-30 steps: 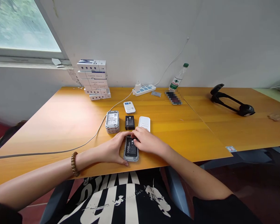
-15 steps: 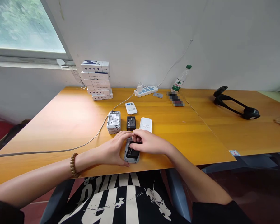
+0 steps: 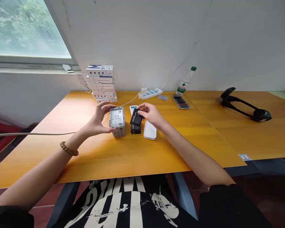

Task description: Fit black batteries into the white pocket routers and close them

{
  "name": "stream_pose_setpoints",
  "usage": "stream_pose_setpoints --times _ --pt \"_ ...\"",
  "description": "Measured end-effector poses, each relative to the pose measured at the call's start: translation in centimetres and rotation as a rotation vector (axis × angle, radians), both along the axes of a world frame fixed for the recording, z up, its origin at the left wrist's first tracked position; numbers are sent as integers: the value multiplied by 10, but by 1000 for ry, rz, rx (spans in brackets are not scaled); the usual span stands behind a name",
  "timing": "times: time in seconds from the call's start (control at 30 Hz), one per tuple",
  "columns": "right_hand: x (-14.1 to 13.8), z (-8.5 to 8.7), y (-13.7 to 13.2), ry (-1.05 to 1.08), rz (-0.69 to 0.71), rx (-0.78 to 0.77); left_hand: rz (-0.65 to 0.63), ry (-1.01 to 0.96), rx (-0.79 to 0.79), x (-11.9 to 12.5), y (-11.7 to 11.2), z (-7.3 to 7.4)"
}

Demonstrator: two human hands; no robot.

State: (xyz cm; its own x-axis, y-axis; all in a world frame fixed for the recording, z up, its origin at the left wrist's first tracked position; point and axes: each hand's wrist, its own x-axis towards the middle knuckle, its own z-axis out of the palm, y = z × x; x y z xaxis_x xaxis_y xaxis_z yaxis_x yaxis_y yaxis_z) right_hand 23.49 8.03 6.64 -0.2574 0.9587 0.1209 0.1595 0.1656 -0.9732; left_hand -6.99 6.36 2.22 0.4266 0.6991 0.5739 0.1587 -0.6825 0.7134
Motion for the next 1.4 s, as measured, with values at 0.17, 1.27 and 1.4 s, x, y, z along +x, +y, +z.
stream_pose_setpoints --times 0.17,1.27,1.4 --pt "-12 -35 23 -223 61 -66 -26 40 -105 -11 19 -27" --pt "-28 -6 111 -1053 346 71 71 177 154 -3 3 -17" --pt "-35 -9 124 -1051 349 52 114 223 386 14 -20 1"
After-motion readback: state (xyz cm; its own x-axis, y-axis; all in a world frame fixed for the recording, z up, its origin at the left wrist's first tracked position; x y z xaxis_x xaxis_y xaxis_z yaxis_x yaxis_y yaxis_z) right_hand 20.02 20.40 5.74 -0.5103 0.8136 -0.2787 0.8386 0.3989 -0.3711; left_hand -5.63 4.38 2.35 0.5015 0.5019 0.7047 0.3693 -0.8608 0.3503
